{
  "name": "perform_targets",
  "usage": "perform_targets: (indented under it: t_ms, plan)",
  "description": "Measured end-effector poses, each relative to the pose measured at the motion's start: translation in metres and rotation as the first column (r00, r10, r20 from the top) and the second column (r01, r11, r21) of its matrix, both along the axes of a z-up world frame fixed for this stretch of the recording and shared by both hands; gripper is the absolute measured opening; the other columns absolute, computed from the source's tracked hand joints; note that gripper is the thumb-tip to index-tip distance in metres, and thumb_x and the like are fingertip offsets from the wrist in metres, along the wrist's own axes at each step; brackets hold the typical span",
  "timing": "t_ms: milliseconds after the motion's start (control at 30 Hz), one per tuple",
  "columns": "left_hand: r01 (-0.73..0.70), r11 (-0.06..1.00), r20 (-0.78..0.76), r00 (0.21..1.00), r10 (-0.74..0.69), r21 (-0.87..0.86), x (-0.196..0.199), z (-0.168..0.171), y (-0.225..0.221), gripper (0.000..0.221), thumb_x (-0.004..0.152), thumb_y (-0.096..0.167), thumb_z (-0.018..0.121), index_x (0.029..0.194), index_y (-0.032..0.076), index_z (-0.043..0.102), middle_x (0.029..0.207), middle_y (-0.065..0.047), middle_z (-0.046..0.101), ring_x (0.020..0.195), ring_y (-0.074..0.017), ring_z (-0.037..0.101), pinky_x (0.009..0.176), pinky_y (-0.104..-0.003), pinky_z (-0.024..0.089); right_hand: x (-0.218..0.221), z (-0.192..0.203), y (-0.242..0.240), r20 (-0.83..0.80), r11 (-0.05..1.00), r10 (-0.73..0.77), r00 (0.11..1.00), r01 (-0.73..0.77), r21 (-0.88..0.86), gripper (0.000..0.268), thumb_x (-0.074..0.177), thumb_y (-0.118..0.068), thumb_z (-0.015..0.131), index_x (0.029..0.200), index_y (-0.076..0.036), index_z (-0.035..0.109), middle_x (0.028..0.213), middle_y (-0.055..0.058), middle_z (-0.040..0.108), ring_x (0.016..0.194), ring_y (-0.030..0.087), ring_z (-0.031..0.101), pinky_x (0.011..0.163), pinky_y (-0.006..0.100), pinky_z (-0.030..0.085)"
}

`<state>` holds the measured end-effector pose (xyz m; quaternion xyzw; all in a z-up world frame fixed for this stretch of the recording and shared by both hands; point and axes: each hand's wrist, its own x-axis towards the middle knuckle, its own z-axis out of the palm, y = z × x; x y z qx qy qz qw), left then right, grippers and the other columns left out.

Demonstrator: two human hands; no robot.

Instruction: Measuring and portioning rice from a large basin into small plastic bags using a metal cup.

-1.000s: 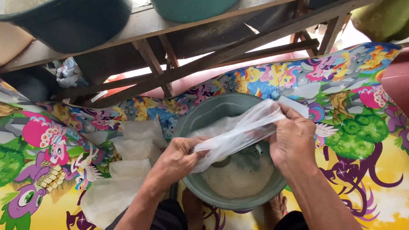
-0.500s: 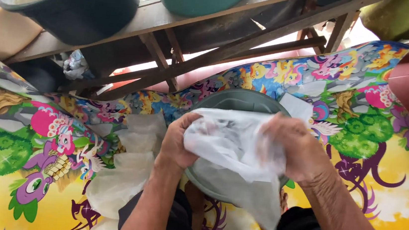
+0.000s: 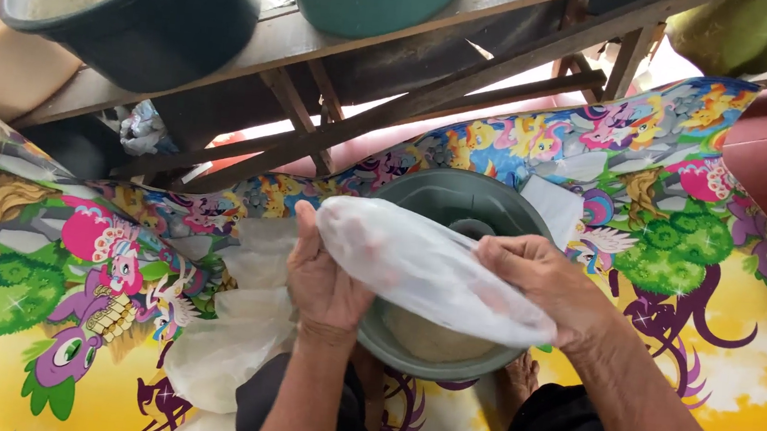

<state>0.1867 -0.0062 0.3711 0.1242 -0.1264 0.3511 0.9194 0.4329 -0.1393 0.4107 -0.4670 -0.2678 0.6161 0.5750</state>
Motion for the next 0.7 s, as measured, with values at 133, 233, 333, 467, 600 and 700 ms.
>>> perform_targets:
  t_ms: [133,233,333,467,600,700]
  plan:
    - [-0.060,0.997,-0.160,0.986,0.050,-0.056,-0.008,-0.023,0.006,0.073,0.104,0.065,0.036,0.129,0.006,0.072,0.124,-0.026,0.067,0.117,-0.0377,0.067,0.114,-0.049,0.045,0.025,-0.026,0.020,0.040,0.996,-0.086,0.995,0.086,0.015,0.023,0.101,-0.017,0.064,0.097,0.003,0.075,0.079,0.021,0.077,0.063,0.025,0.074,0.058,0.040,0.061]
    - [-0.059,0.998,-0.300,0.953,0.050,-0.019,-0.008,-0.003,-0.003,0.072,0.109,0.058,0.036,0.117,-0.002,0.075,0.113,-0.026,0.073,0.103,-0.0367,0.072,0.095,-0.044,0.060,0.022,0.002,0.013,0.055,0.953,-0.287,0.956,0.280,0.117,0.014,0.094,-0.007,0.067,0.102,0.004,0.071,0.087,0.024,0.075,0.070,0.030,0.075,0.065,0.043,0.063]
    - [-0.092,0.996,-0.415,0.906,0.087,0.008,-0.017,-0.004,-0.001,0.073,0.107,0.058,0.037,0.117,-0.004,0.075,0.111,-0.027,0.074,0.100,-0.0388,0.073,0.089,-0.046,0.062,0.009,0.035,-0.004,0.317,0.891,-0.368,0.874,0.234,0.389,0.050,0.094,-0.039,0.066,0.119,0.004,0.067,0.119,0.021,0.072,0.110,0.033,0.073,0.083,0.048,0.063]
    - [-0.146,0.989,-0.444,0.885,0.141,0.023,-0.026,-0.018,0.003,0.069,0.107,0.056,0.040,0.119,-0.002,0.074,0.114,-0.026,0.074,0.106,-0.0398,0.072,0.100,-0.051,0.056,-0.019,0.041,-0.013,0.778,0.881,-0.272,0.566,-0.179,0.438,0.076,0.065,-0.019,0.094,0.133,0.000,0.065,0.125,0.025,0.071,0.120,0.042,0.066,0.092,0.051,0.059]
    - [-0.152,0.987,-0.470,0.868,0.161,0.058,-0.036,-0.039,0.007,0.072,0.105,0.059,0.038,0.129,-0.001,0.069,0.124,-0.029,0.069,0.114,-0.0436,0.067,0.108,-0.059,0.048,-0.025,0.013,-0.002,0.904,0.901,-0.303,0.303,-0.217,0.375,0.052,0.082,-0.024,0.083,0.127,-0.002,0.069,0.116,0.019,0.075,0.109,0.036,0.073,0.094,0.042,0.058]
    - [-0.216,0.971,-0.527,0.815,0.240,0.108,-0.062,-0.069,0.013,0.059,0.103,0.046,0.049,0.129,-0.004,0.068,0.124,-0.030,0.069,0.113,-0.0432,0.069,0.109,-0.061,0.047,-0.002,-0.014,-0.002,0.874,0.893,-0.381,0.303,-0.126,0.433,0.038,0.077,-0.007,0.072,0.114,-0.006,0.077,0.090,0.022,0.077,0.092,0.045,0.073,0.082,0.051,0.060]
